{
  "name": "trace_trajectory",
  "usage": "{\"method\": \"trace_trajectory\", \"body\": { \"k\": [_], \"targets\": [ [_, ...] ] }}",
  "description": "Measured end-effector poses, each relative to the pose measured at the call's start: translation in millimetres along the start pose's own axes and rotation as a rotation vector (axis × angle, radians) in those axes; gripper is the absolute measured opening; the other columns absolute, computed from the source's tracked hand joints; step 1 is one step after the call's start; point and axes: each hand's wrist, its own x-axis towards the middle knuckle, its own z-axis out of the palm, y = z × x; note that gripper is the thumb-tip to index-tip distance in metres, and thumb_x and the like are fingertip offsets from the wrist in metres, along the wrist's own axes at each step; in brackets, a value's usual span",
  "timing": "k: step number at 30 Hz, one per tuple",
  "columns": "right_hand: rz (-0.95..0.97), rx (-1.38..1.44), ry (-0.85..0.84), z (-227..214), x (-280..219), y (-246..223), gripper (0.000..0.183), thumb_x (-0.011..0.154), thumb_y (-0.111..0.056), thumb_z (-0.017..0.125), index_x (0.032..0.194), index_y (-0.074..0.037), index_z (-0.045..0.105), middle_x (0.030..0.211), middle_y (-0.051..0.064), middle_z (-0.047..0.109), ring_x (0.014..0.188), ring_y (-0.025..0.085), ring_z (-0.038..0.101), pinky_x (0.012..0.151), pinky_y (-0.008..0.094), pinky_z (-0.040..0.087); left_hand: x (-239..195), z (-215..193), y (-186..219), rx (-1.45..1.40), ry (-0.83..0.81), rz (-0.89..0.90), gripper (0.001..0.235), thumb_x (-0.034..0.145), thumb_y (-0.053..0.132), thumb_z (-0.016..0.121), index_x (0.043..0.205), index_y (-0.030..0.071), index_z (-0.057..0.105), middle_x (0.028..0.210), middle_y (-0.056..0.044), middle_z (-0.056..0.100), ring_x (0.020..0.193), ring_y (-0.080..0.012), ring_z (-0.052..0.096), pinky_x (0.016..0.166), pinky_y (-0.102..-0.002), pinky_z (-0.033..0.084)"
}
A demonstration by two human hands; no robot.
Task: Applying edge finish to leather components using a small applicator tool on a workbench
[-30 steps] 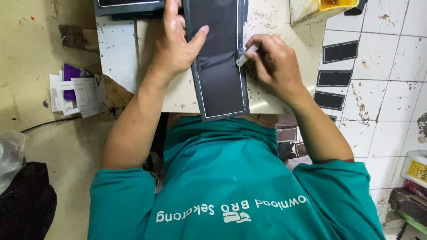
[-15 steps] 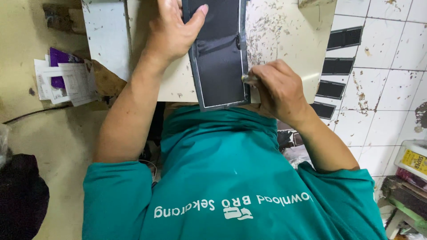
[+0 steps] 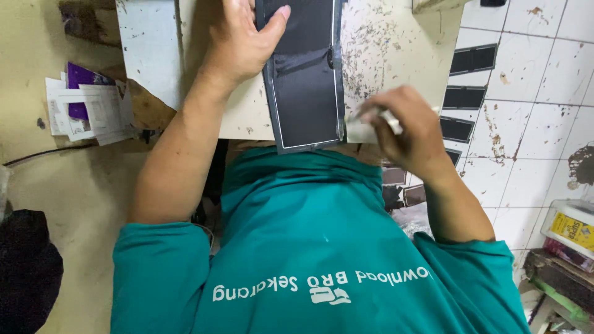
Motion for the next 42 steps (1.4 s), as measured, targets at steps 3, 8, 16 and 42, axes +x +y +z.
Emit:
{"method": "trace_trajectory", "body": {
  "k": [3,8,16,42],
  "targets": [
    [0.028,0.019,0.135,-3.3,27.6,4.2,0.006,0.11,-0.003,0.064,0.111,0.002,0.063,0.102,0.016,0.068,0.089,0.028,0.06,0.075,0.037,0.048,0.0,-4.8,12.7,0.09,0.016,-0.097,0.051,0.105,0.006,0.076,0.133,0.011,0.034,0.099,-0.008,0.045,0.09,-0.0173,0.048,0.081,-0.031,0.042],
    [-0.041,-0.037,0.183,10.8,63.0,25.5,0.006,0.108,0.001,0.069,0.113,0.002,0.065,0.102,0.014,0.07,0.086,0.027,0.055,0.071,0.036,0.043,-9.8,-4.5,-17.2,0.103,0.017,-0.215,0.087,0.112,0.013,0.086,0.163,0.018,0.015,0.092,-0.002,0.033,0.071,-0.0095,0.038,0.063,-0.023,0.033],
    [-0.159,-0.172,0.059,8.5,61.3,32.6,0.013,0.105,0.005,0.061,0.118,0.009,0.061,0.101,0.019,0.069,0.089,0.035,0.056,0.072,0.043,0.047,-5.1,-8.5,3.8,-0.049,-0.038,-0.155,0.088,0.114,0.002,0.079,0.165,0.02,0.009,0.167,-0.007,0.044,0.101,-0.016,0.065,0.089,-0.023,0.059],
    [-0.218,-0.218,0.156,34.3,-13.0,-8.6,0.011,0.106,-0.002,0.062,0.112,0.007,0.063,0.103,0.019,0.074,0.08,0.03,0.061,0.074,0.036,0.051,-4.7,-10.1,20.1,0.379,-0.008,-0.262,0.052,0.105,0.029,0.081,0.127,0.015,0.036,0.101,-0.005,0.053,0.089,-0.0193,0.052,0.078,-0.036,0.042]
  ]
}}
